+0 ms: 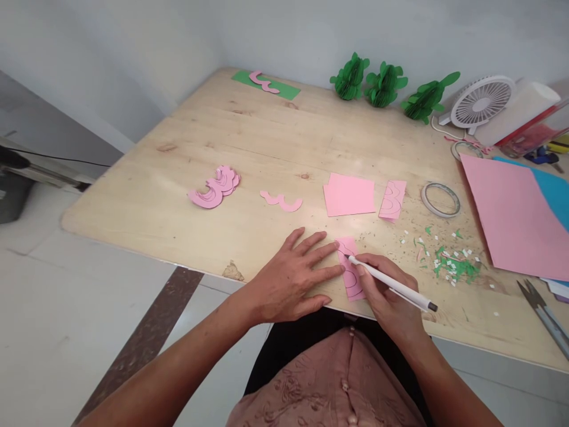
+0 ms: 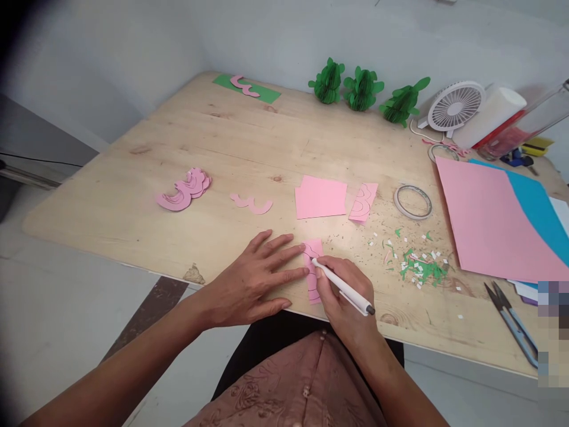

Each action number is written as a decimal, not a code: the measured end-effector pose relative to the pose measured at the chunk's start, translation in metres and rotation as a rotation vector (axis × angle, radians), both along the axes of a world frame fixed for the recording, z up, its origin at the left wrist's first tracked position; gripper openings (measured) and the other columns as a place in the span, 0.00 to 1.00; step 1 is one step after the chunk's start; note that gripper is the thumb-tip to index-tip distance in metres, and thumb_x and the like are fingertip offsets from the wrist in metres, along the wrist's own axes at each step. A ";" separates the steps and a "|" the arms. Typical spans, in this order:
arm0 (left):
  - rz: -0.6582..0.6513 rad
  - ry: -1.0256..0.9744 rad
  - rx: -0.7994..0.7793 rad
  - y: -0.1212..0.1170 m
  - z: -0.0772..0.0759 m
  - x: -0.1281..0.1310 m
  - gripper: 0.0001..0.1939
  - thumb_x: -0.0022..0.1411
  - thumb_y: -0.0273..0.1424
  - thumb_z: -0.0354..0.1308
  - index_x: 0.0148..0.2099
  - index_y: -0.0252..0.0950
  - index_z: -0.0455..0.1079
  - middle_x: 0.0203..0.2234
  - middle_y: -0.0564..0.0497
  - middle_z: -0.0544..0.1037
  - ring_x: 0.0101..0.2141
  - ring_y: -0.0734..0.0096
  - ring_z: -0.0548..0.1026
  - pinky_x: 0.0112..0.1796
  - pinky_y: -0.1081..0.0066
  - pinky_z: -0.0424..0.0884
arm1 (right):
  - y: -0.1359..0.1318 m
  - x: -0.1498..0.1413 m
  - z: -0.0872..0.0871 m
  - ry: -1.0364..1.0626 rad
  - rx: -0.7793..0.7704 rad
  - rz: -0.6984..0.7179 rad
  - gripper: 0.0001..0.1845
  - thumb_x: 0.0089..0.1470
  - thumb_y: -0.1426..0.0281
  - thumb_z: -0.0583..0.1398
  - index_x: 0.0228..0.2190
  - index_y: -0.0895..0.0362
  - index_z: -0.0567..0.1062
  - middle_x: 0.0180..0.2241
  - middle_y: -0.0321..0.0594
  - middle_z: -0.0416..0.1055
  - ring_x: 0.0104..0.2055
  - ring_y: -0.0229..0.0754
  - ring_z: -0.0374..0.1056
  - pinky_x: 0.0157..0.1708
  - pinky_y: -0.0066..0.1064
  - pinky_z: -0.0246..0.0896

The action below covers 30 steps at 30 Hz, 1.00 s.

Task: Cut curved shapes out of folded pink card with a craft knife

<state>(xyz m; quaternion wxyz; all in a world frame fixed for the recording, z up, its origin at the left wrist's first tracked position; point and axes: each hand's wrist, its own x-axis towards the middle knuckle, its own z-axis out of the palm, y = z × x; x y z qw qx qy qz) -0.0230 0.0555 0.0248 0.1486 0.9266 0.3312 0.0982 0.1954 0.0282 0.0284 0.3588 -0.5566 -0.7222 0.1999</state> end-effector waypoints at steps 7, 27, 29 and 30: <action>-0.006 -0.009 -0.005 0.000 -0.001 0.000 0.24 0.65 0.43 0.54 0.62 0.47 0.63 0.66 0.49 0.58 0.66 0.49 0.50 0.62 0.45 0.44 | -0.003 0.001 0.002 -0.006 0.004 0.001 0.07 0.60 0.71 0.57 0.38 0.54 0.75 0.34 0.39 0.78 0.35 0.40 0.74 0.35 0.31 0.69; 0.000 -0.019 0.004 -0.001 -0.003 0.000 0.24 0.65 0.44 0.54 0.62 0.47 0.63 0.66 0.49 0.58 0.66 0.49 0.50 0.62 0.46 0.44 | -0.007 0.002 0.006 -0.090 0.081 0.052 0.05 0.60 0.74 0.58 0.38 0.57 0.74 0.34 0.40 0.77 0.34 0.39 0.73 0.36 0.29 0.66; -0.002 -0.017 -0.001 -0.001 -0.003 0.000 0.24 0.65 0.44 0.54 0.62 0.47 0.63 0.66 0.49 0.58 0.66 0.49 0.50 0.62 0.46 0.44 | -0.007 0.002 0.007 -0.099 0.087 0.051 0.05 0.60 0.74 0.58 0.37 0.57 0.74 0.33 0.40 0.77 0.34 0.39 0.73 0.35 0.29 0.66; -0.002 -0.017 -0.003 -0.001 -0.003 0.000 0.24 0.65 0.44 0.54 0.62 0.47 0.63 0.66 0.49 0.58 0.66 0.49 0.50 0.62 0.46 0.44 | -0.007 0.002 0.007 -0.101 0.086 0.050 0.05 0.60 0.74 0.58 0.37 0.57 0.74 0.33 0.40 0.77 0.34 0.39 0.72 0.34 0.29 0.66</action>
